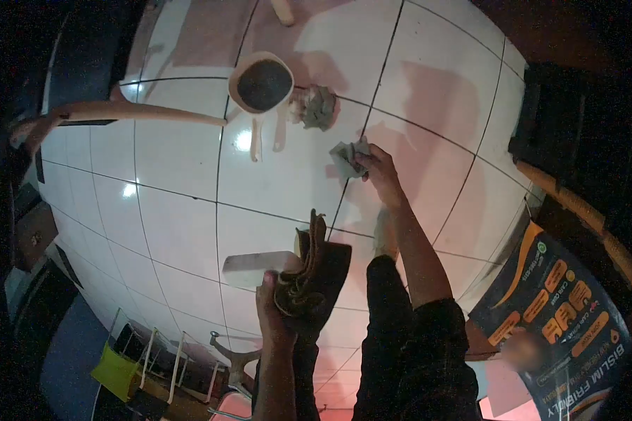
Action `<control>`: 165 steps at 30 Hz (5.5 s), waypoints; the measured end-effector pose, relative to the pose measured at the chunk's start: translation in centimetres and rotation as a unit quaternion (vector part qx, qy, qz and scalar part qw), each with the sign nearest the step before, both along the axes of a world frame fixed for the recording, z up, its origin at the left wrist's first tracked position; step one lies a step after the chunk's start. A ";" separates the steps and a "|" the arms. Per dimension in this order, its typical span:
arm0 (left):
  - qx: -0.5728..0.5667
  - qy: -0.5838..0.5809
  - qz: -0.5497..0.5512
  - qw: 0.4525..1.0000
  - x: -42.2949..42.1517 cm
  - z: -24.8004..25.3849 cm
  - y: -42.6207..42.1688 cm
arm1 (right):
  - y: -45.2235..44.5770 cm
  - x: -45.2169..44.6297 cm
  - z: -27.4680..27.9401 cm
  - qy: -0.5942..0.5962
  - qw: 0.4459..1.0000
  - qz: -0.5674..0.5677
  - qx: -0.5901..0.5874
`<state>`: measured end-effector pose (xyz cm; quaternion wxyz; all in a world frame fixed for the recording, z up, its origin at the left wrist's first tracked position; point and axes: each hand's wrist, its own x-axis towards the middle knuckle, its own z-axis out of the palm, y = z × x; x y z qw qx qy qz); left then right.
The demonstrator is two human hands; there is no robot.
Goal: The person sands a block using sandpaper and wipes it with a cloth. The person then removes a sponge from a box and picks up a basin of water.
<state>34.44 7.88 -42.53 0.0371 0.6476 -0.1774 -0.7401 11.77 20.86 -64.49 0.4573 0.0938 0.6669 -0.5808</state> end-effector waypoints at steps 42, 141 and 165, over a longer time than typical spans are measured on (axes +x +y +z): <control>-0.558 -0.146 -0.580 0.576 -3.8 -27.4 -8.2 | -9.9 -9.9 2.1 0.185 0.926 0.260 -0.201; -0.714 0.041 -0.550 0.431 -6.8 -35.5 0.7 | 0.7 -2.5 -14.6 0.690 0.581 0.427 -0.060; -0.310 0.113 -0.168 0.929 -7.2 -36.2 1.2 | 0.3 4.3 -14.0 0.627 0.621 0.467 -0.051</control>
